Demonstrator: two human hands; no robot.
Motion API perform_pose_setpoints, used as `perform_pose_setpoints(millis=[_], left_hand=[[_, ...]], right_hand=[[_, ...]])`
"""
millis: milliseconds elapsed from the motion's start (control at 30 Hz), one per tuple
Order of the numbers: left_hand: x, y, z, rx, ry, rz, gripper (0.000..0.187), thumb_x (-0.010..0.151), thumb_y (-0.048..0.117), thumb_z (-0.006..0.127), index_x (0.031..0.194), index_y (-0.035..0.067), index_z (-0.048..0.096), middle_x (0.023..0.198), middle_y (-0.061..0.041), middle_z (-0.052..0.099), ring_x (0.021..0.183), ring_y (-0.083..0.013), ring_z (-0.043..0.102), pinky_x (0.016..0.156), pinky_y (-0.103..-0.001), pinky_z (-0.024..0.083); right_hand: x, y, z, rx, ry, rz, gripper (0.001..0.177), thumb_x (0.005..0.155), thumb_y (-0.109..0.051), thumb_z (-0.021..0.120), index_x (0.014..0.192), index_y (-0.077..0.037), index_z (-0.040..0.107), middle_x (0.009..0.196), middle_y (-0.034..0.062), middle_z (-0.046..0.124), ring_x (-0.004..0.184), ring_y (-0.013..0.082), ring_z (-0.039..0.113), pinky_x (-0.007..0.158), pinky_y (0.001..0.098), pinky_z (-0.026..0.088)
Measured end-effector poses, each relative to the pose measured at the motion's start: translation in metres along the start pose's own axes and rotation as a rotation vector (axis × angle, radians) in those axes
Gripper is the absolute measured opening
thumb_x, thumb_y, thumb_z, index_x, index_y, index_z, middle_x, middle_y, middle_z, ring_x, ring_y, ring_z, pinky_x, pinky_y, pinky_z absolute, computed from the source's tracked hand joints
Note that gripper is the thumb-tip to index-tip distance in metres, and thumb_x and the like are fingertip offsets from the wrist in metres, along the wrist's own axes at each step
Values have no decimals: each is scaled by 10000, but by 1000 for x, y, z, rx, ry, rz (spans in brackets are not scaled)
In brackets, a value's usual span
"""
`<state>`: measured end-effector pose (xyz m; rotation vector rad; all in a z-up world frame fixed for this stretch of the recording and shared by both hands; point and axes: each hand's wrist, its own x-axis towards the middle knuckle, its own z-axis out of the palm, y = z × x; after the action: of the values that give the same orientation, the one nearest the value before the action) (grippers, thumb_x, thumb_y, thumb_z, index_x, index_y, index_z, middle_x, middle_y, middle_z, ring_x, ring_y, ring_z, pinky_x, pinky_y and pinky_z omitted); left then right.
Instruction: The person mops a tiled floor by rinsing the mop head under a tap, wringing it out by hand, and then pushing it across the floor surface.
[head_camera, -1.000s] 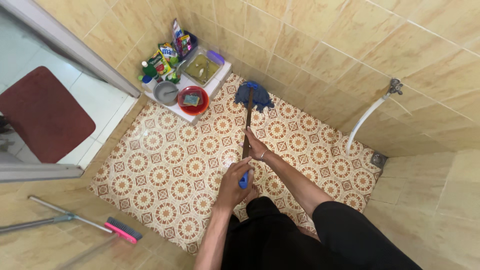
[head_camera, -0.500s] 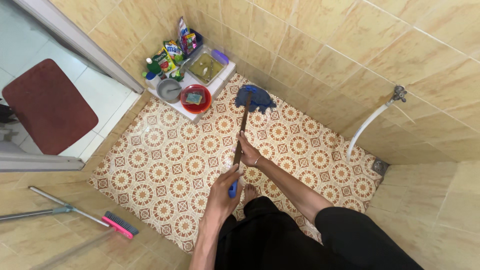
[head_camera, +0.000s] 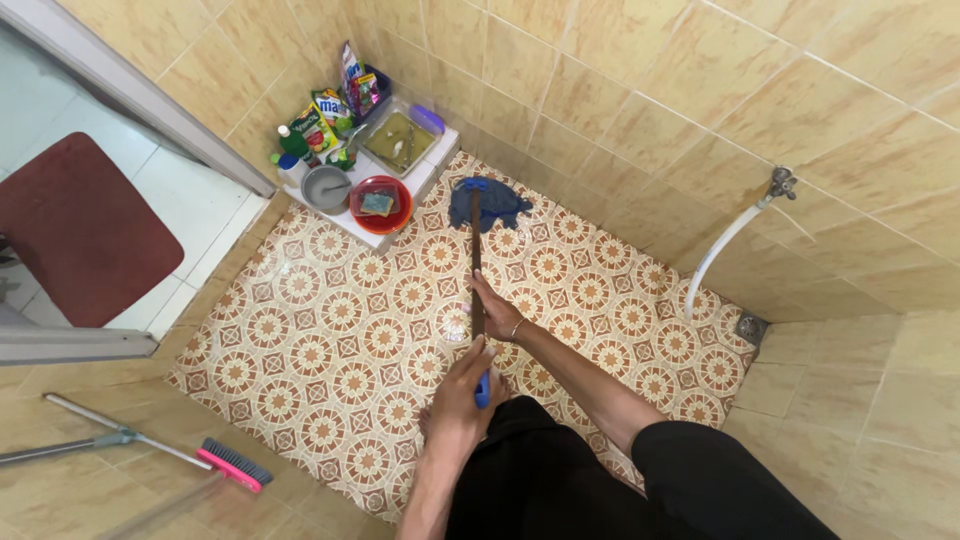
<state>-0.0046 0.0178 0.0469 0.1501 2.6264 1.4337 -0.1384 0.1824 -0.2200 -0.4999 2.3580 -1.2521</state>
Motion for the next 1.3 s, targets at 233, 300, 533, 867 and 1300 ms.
perform_pose_setpoints(millis=[233,300,533,867,1300], left_hand=[[11,-19,22,36,20,21,355,944,165,650,1266,22,701,1437,-258,570,1156,-420,680,875,-448,625],[20,-23,25,35,32,29,354,948,163,640,1269,27,706,1437,-251,576,1155,-415,686,894,-454,616],[39,-30,36,18,65,24,317,1000,186,613,1266,44,712,1451,-247,571,1113,-430,696,829,-454,633],[23,-11,14,-53,-10,-349,405,932,181,617,1319,84,683,1453,-214,555,686,-294,789,469,-385,605],[-11,-3,3,43,389,-37,317,1030,189,694,1297,23,737,1371,-290,639,1005,-335,755,744,-323,645]], right_hand=[[13,7,-12,-56,-53,132,780,1022,-305,649,1622,-167,170,1716,233,58,1558,367,237,1243,381,303],[23,9,-18,-60,-71,138,791,1000,-295,641,1620,-163,167,1712,229,39,1553,369,222,1235,381,299],[38,15,-36,-49,-96,173,774,975,-350,615,1603,-157,207,1723,199,83,1512,336,330,1207,349,364],[37,8,-13,-113,-142,163,788,1006,-332,613,1621,-131,163,1717,201,11,1556,368,212,1241,390,292],[28,-21,14,-92,-128,-49,753,1012,-336,603,1621,-148,202,1706,248,64,1554,379,247,1232,408,348]])
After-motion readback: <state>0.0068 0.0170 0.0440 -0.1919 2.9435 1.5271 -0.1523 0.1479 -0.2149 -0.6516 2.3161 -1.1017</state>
